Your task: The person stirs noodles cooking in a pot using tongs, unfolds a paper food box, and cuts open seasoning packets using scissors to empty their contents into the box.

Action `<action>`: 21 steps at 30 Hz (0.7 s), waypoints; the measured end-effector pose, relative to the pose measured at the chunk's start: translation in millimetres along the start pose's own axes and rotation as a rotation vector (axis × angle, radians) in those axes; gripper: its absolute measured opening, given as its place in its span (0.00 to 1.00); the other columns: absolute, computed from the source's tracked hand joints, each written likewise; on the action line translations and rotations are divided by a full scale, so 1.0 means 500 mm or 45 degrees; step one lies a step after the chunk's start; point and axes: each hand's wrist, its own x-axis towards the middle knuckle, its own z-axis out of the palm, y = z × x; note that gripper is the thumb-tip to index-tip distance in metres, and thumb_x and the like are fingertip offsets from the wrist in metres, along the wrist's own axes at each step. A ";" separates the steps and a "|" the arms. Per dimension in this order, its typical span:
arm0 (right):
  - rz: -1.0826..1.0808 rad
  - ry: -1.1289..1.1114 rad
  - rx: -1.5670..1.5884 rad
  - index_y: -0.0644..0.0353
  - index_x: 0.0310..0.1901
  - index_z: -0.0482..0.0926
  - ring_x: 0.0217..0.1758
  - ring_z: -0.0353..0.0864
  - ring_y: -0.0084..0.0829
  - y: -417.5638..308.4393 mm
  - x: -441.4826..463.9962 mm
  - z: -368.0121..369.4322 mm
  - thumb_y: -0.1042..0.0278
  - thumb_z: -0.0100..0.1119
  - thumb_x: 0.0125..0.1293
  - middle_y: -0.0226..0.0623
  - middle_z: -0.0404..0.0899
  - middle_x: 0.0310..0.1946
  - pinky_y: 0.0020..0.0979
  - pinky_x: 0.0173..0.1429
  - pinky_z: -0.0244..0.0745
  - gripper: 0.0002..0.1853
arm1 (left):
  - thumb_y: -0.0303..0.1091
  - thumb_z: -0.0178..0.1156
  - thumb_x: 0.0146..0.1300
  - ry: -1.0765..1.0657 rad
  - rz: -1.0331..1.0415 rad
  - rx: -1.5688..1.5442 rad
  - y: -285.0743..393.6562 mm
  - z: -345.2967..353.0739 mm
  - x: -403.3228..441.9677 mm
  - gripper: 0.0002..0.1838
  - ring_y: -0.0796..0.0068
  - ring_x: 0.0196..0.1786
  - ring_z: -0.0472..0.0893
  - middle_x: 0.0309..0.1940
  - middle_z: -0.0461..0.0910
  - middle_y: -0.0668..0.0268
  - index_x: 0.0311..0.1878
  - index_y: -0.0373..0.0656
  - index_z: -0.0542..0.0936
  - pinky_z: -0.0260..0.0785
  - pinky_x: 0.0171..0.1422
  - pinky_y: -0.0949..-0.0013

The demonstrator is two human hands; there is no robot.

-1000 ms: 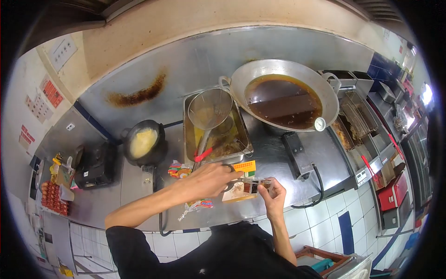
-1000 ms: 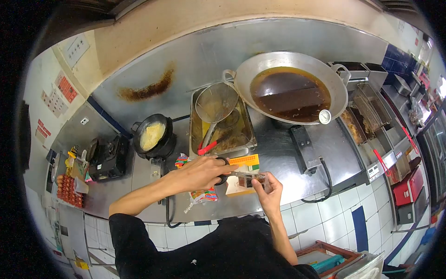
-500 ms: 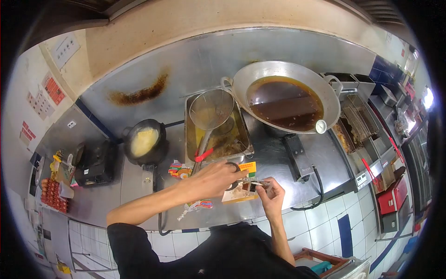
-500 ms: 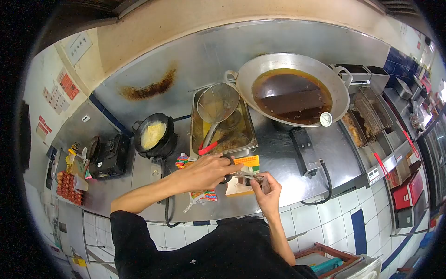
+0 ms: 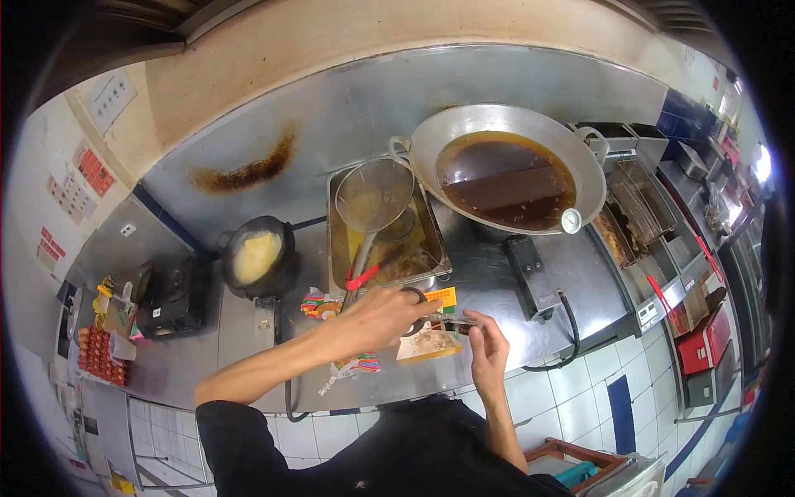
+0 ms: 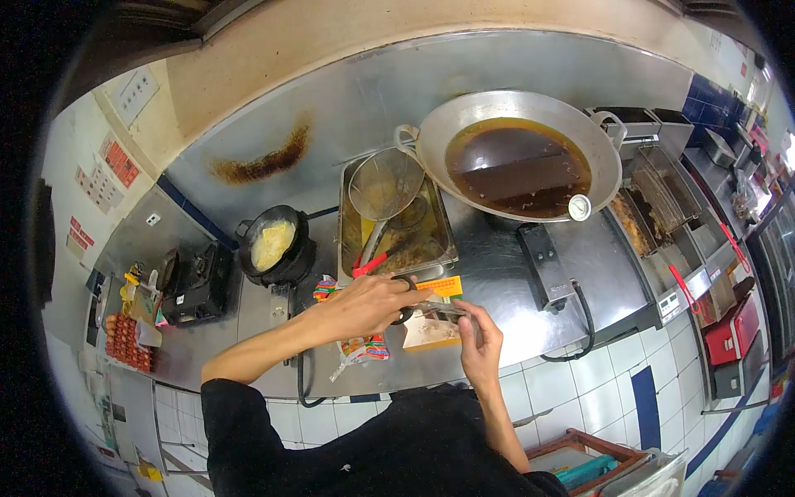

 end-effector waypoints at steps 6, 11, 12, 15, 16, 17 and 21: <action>0.104 -0.010 -0.091 0.71 0.53 0.79 0.48 0.79 0.25 0.036 -0.005 -0.004 0.65 0.47 0.78 0.38 0.82 0.45 0.28 0.57 0.74 0.16 | 0.25 0.61 0.54 0.139 0.021 0.038 0.002 0.022 0.005 0.30 0.53 0.43 0.80 0.43 0.79 0.54 0.64 0.41 0.74 0.76 0.48 0.55; 0.071 0.062 -0.016 0.71 0.51 0.80 0.46 0.80 0.24 0.034 0.007 0.009 0.67 0.49 0.77 0.37 0.83 0.43 0.27 0.54 0.74 0.15 | 0.23 0.59 0.54 -0.017 -0.106 -0.056 0.005 0.015 0.011 0.28 0.52 0.42 0.80 0.35 0.78 0.52 0.61 0.36 0.76 0.71 0.54 0.53; 0.067 0.094 0.020 0.70 0.50 0.81 0.44 0.80 0.23 0.036 0.008 0.011 0.69 0.50 0.77 0.37 0.84 0.41 0.26 0.52 0.74 0.14 | 0.23 0.59 0.54 -0.019 -0.103 -0.056 0.003 0.019 0.011 0.28 0.52 0.42 0.80 0.35 0.78 0.52 0.61 0.36 0.76 0.71 0.54 0.53; 0.102 0.051 -0.097 0.71 0.52 0.80 0.48 0.80 0.25 0.042 0.004 0.012 0.66 0.48 0.78 0.39 0.83 0.45 0.27 0.56 0.74 0.16 | 0.23 0.60 0.53 0.192 0.014 0.027 -0.004 0.031 0.012 0.28 0.53 0.41 0.80 0.35 0.78 0.52 0.61 0.36 0.76 0.72 0.53 0.55; 0.103 0.047 -0.098 0.71 0.52 0.80 0.48 0.80 0.25 0.047 0.005 0.015 0.66 0.48 0.78 0.39 0.83 0.45 0.27 0.56 0.74 0.16 | 0.23 0.61 0.53 0.159 0.012 0.047 -0.005 0.032 0.014 0.28 0.53 0.41 0.81 0.35 0.78 0.52 0.61 0.36 0.76 0.72 0.53 0.55; 0.097 0.054 -0.027 0.71 0.52 0.80 0.46 0.80 0.24 0.054 0.007 0.020 0.68 0.49 0.77 0.38 0.83 0.44 0.26 0.54 0.74 0.15 | 0.24 0.61 0.52 0.129 0.008 0.067 -0.007 0.032 0.016 0.29 0.54 0.41 0.81 0.35 0.79 0.51 0.61 0.36 0.76 0.72 0.53 0.56; 0.096 0.022 0.093 0.71 0.52 0.80 0.46 0.79 0.23 0.045 0.020 0.035 0.67 0.50 0.77 0.36 0.83 0.44 0.26 0.54 0.73 0.15 | 0.24 0.62 0.51 -0.122 -0.162 0.027 -0.012 0.023 0.010 0.30 0.54 0.42 0.81 0.36 0.79 0.51 0.61 0.35 0.76 0.72 0.54 0.57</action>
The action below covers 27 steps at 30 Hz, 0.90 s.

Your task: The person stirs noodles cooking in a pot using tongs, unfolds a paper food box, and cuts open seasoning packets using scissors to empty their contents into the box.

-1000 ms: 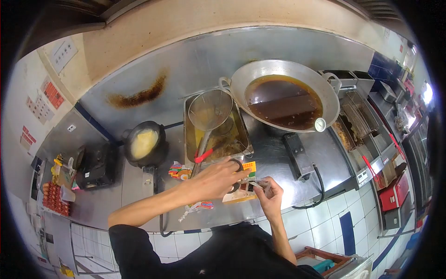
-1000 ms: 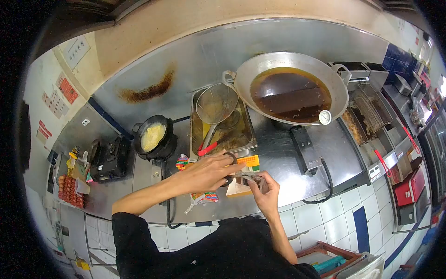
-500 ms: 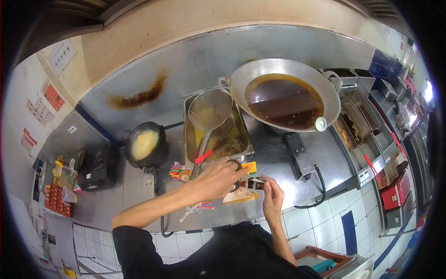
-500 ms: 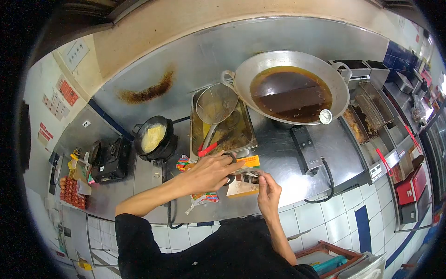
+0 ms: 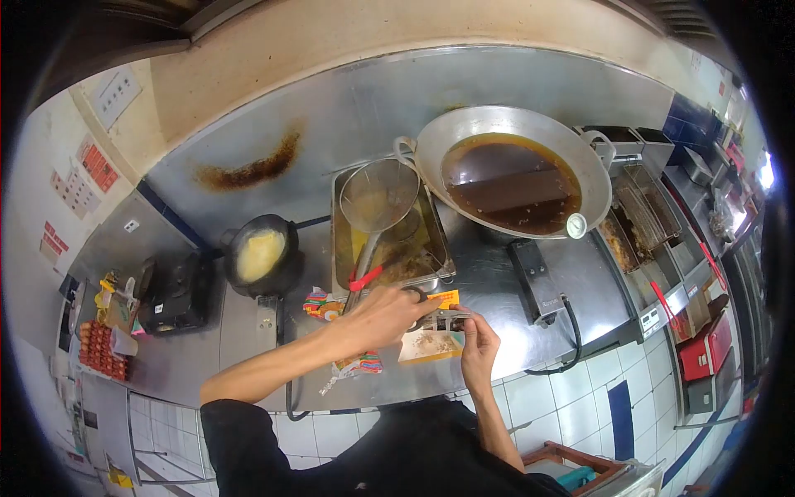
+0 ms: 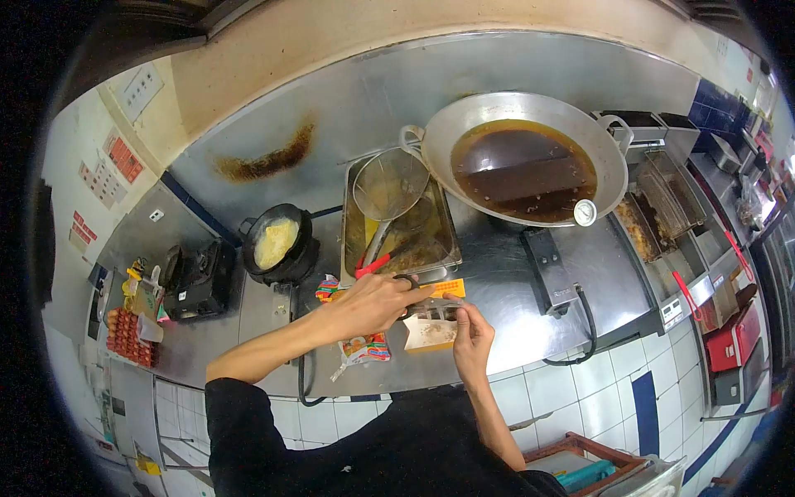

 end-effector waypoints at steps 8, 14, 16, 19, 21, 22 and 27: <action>0.071 -0.039 0.003 0.70 0.50 0.81 0.45 0.78 0.21 0.027 0.004 0.041 0.69 0.50 0.76 0.34 0.83 0.41 0.24 0.53 0.72 0.13 | 0.23 0.62 0.54 0.064 -0.024 0.056 -0.027 0.013 -0.023 0.30 0.51 0.48 0.82 0.51 0.79 0.46 0.64 0.40 0.75 0.77 0.48 0.55; 0.088 -0.160 0.014 0.68 0.53 0.81 0.47 0.78 0.22 0.062 0.005 0.072 0.70 0.50 0.76 0.35 0.84 0.44 0.24 0.55 0.71 0.13 | 0.23 0.60 0.53 0.177 -0.036 -0.028 -0.049 0.031 -0.051 0.30 0.50 0.44 0.83 0.49 0.79 0.46 0.64 0.41 0.75 0.77 0.45 0.55; 0.122 -0.201 0.045 0.68 0.54 0.80 0.49 0.78 0.22 0.070 0.008 0.081 0.72 0.50 0.76 0.35 0.84 0.45 0.25 0.56 0.71 0.13 | 0.23 0.59 0.53 0.107 -0.125 -0.035 -0.048 0.025 -0.058 0.30 0.50 0.44 0.83 0.49 0.79 0.46 0.63 0.41 0.76 0.77 0.45 0.55; 0.120 -0.233 0.035 0.68 0.54 0.80 0.48 0.77 0.22 0.096 0.009 0.095 0.72 0.49 0.76 0.35 0.84 0.45 0.24 0.55 0.70 0.14 | 0.22 0.58 0.52 0.116 -0.171 -0.013 -0.054 0.036 -0.072 0.29 0.50 0.43 0.83 0.47 0.79 0.47 0.62 0.41 0.77 0.77 0.44 0.55; 0.183 -0.277 0.016 0.68 0.54 0.80 0.48 0.77 0.21 0.116 0.009 0.103 0.72 0.49 0.76 0.34 0.83 0.45 0.24 0.55 0.70 0.14 | 0.22 0.57 0.52 0.197 -0.140 0.011 -0.062 0.044 -0.080 0.29 0.51 0.42 0.82 0.45 0.79 0.48 0.62 0.40 0.77 0.77 0.44 0.55; 0.186 -0.286 0.017 0.68 0.54 0.80 0.48 0.77 0.21 0.117 0.010 0.111 0.72 0.49 0.76 0.34 0.83 0.45 0.24 0.55 0.70 0.14 | 0.22 0.57 0.52 0.094 -0.225 -0.005 -0.068 0.044 -0.083 0.30 0.52 0.42 0.82 0.43 0.79 0.50 0.63 0.40 0.76 0.77 0.44 0.55; 0.149 -0.260 0.116 0.69 0.51 0.81 0.43 0.76 0.19 0.136 0.005 0.152 0.70 0.50 0.76 0.29 0.82 0.39 0.22 0.50 0.70 0.13 | 0.22 0.57 0.52 0.256 -0.205 0.005 -0.102 0.084 -0.116 0.31 0.53 0.40 0.82 0.38 0.79 0.53 0.64 0.40 0.75 0.77 0.41 0.56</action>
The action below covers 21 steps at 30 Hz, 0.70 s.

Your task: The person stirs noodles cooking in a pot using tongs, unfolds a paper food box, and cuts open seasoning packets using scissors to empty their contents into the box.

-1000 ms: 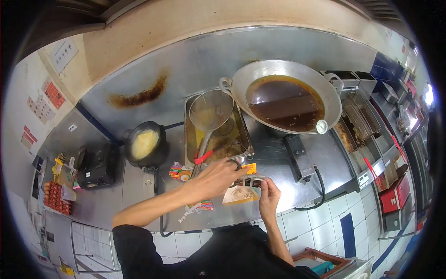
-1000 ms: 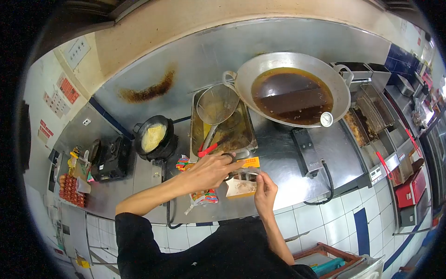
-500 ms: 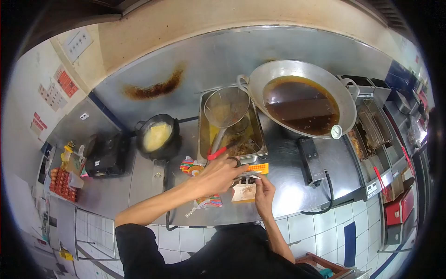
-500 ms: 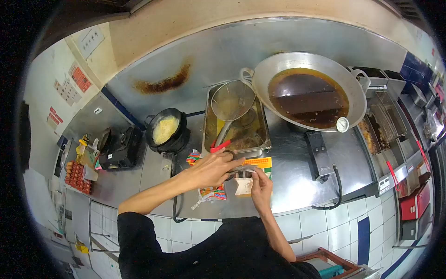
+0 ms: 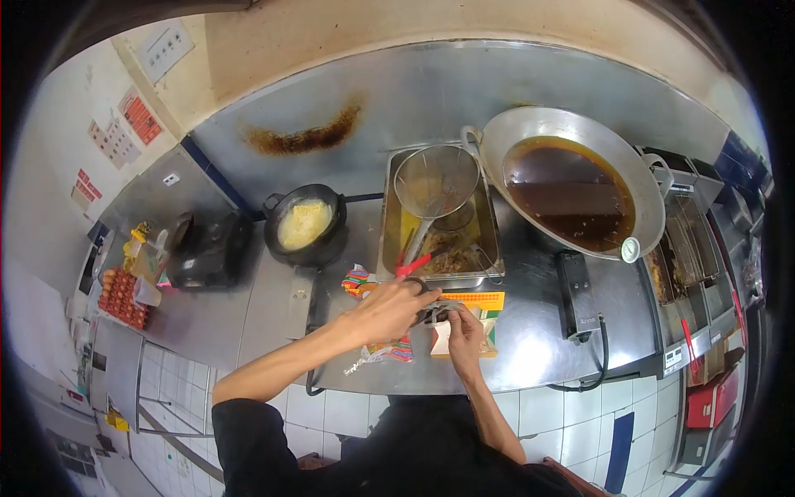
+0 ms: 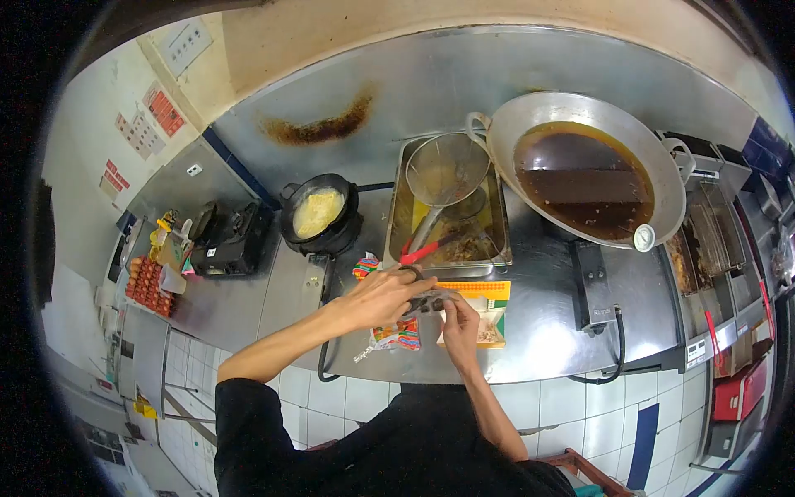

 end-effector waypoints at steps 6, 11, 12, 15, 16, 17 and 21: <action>0.075 -0.112 -0.070 0.68 0.50 0.81 0.45 0.76 0.20 0.037 0.009 0.019 0.71 0.48 0.76 0.32 0.82 0.41 0.23 0.53 0.70 0.13 | 0.21 0.58 0.51 -0.184 -0.163 -0.061 -0.019 -0.017 -0.025 0.31 0.49 0.36 0.81 0.34 0.79 0.52 0.64 0.40 0.74 0.76 0.41 0.53; 0.020 -0.111 -0.017 0.67 0.53 0.81 0.48 0.78 0.22 0.031 0.030 0.045 0.70 0.48 0.77 0.34 0.83 0.45 0.23 0.55 0.70 0.14 | 0.21 0.62 0.53 0.346 -0.324 -0.212 -0.016 -0.046 -0.096 0.30 0.50 0.43 0.84 0.42 0.83 0.51 0.63 0.39 0.72 0.77 0.43 0.57; 0.001 -0.125 0.013 0.66 0.54 0.81 0.50 0.78 0.23 0.031 0.036 0.045 0.70 0.48 0.77 0.35 0.84 0.47 0.24 0.55 0.71 0.14 | 0.21 0.62 0.53 0.336 -0.313 -0.210 -0.008 -0.052 -0.121 0.30 0.50 0.43 0.84 0.42 0.83 0.51 0.63 0.39 0.72 0.77 0.43 0.57; 0.007 -0.128 -0.035 0.66 0.56 0.80 0.53 0.79 0.24 0.016 0.050 0.031 0.69 0.48 0.77 0.37 0.83 0.52 0.25 0.58 0.71 0.15 | 0.23 0.64 0.57 0.688 -0.899 -0.658 0.024 -0.010 -0.225 0.22 0.56 0.42 0.87 0.43 0.84 0.49 0.56 0.38 0.71 0.77 0.46 0.64; 0.017 -0.101 -0.032 0.66 0.56 0.80 0.53 0.79 0.24 0.009 0.055 0.024 0.69 0.48 0.77 0.37 0.83 0.52 0.25 0.58 0.71 0.15 | 0.24 0.65 0.58 0.813 -1.028 -0.825 0.025 0.040 -0.266 0.21 0.59 0.40 0.88 0.41 0.85 0.49 0.54 0.38 0.70 0.77 0.46 0.65; 0.020 -0.086 -0.094 0.66 0.55 0.81 0.53 0.79 0.25 0.002 0.059 0.017 0.69 0.48 0.77 0.37 0.83 0.52 0.25 0.58 0.71 0.15 | 0.24 0.65 0.58 0.779 -1.023 -0.831 0.030 0.093 -0.301 0.21 0.59 0.40 0.88 0.41 0.85 0.49 0.54 0.38 0.70 0.77 0.46 0.65; 0.003 -0.042 -0.125 0.66 0.54 0.81 0.54 0.79 0.26 -0.013 0.058 -0.009 0.69 0.47 0.77 0.37 0.84 0.51 0.27 0.60 0.71 0.15 | 0.26 0.67 0.56 0.767 -1.463 -0.684 0.036 0.309 -0.407 0.18 0.58 0.38 0.87 0.35 0.86 0.54 0.51 0.36 0.77 0.77 0.46 0.63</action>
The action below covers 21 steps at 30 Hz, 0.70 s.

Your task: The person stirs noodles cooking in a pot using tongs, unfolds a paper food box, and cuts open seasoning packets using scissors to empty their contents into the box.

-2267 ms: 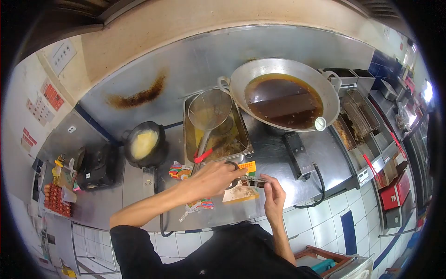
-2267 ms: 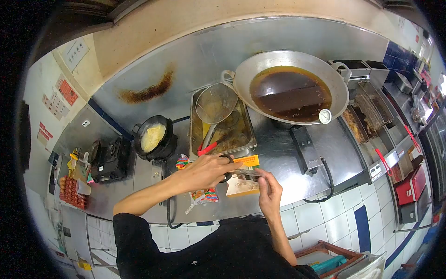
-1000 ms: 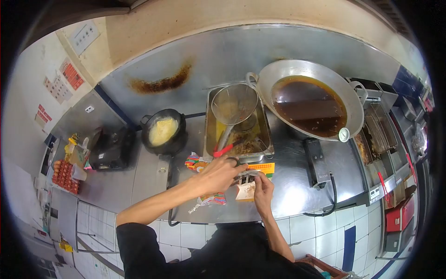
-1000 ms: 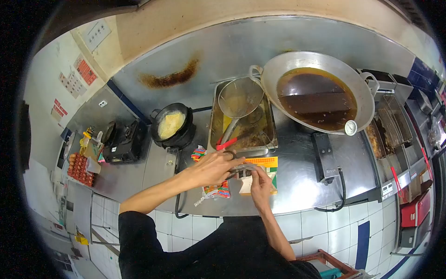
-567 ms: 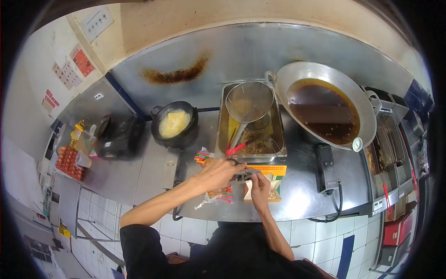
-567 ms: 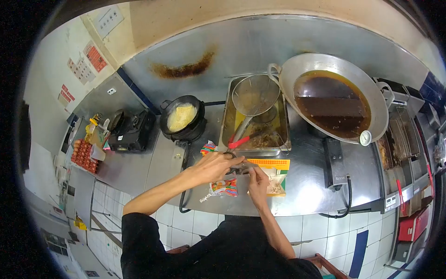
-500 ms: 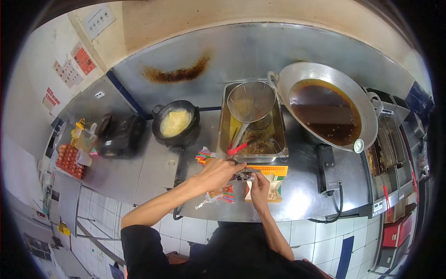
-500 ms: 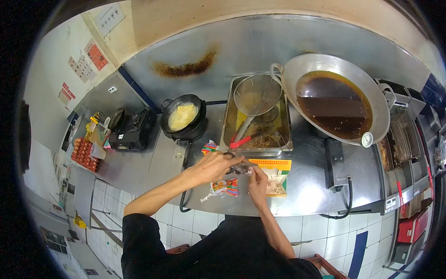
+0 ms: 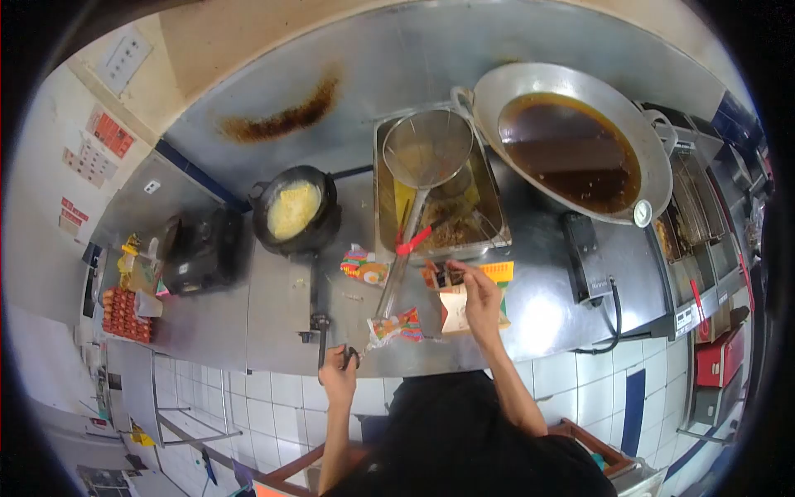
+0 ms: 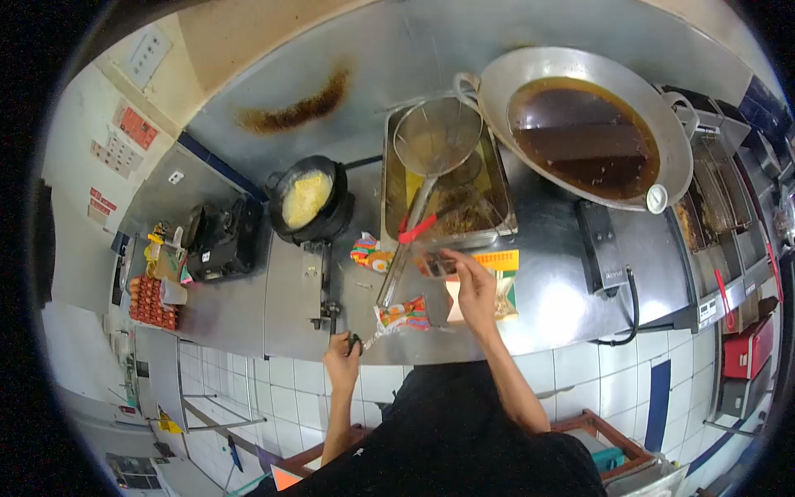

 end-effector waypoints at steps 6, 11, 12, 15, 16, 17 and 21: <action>-0.007 -0.002 -0.010 0.67 0.54 0.81 0.55 0.80 0.28 -0.044 -0.023 -0.039 0.68 0.49 0.77 0.40 0.84 0.51 0.28 0.63 0.70 0.15 | 0.28 0.68 0.53 -0.241 0.110 0.602 -0.126 0.107 0.018 0.15 0.52 0.41 0.83 0.35 0.85 0.55 0.46 0.41 0.85 0.76 0.49 0.58; -0.025 0.051 -0.067 0.68 0.53 0.81 0.56 0.80 0.29 -0.068 -0.062 -0.068 0.70 0.48 0.77 0.41 0.83 0.51 0.28 0.63 0.70 0.15 | 0.28 0.66 0.54 -0.286 0.185 0.764 -0.101 0.115 0.044 0.13 0.50 0.50 0.78 0.40 0.81 0.55 0.45 0.42 0.85 0.73 0.54 0.54; -0.026 0.058 -0.085 0.69 0.53 0.81 0.55 0.80 0.30 -0.069 -0.072 -0.073 0.69 0.48 0.77 0.42 0.84 0.51 0.29 0.63 0.71 0.15 | 0.24 0.62 0.55 -0.158 0.302 0.668 -0.075 0.109 0.041 0.13 0.51 0.47 0.80 0.38 0.81 0.55 0.45 0.40 0.84 0.74 0.51 0.56; -0.043 0.080 -0.094 0.69 0.51 0.81 0.54 0.81 0.31 -0.080 -0.099 -0.084 0.67 0.48 0.77 0.44 0.84 0.50 0.29 0.62 0.71 0.16 | 0.21 0.60 0.58 -0.152 0.243 0.189 0.053 0.101 0.018 0.12 0.58 0.40 0.83 0.38 0.81 0.52 0.45 0.37 0.83 0.77 0.46 0.62; -0.030 0.077 -0.085 0.69 0.51 0.82 0.54 0.81 0.30 -0.085 -0.108 -0.086 0.67 0.48 0.77 0.43 0.84 0.49 0.29 0.62 0.71 0.16 | 0.21 0.57 0.61 -0.156 0.246 0.145 0.078 0.118 0.007 0.12 0.64 0.40 0.85 0.39 0.82 0.54 0.48 0.38 0.83 0.78 0.45 0.66; -0.017 0.067 -0.074 0.69 0.51 0.82 0.54 0.81 0.30 -0.088 -0.117 -0.087 0.67 0.48 0.77 0.43 0.84 0.49 0.29 0.61 0.71 0.16 | 0.21 0.57 0.61 -0.153 0.247 0.141 0.116 0.134 -0.003 0.12 0.64 0.40 0.85 0.39 0.82 0.54 0.48 0.38 0.83 0.78 0.45 0.66; 0.051 0.088 -0.006 0.68 0.52 0.82 0.54 0.80 0.28 -0.043 -0.141 -0.099 0.71 0.48 0.76 0.41 0.84 0.49 0.28 0.62 0.71 0.14 | 0.27 0.59 0.65 -0.353 0.274 -0.759 0.233 0.210 -0.025 0.19 0.66 0.49 0.82 0.48 0.81 0.60 0.60 0.37 0.75 0.76 0.51 0.65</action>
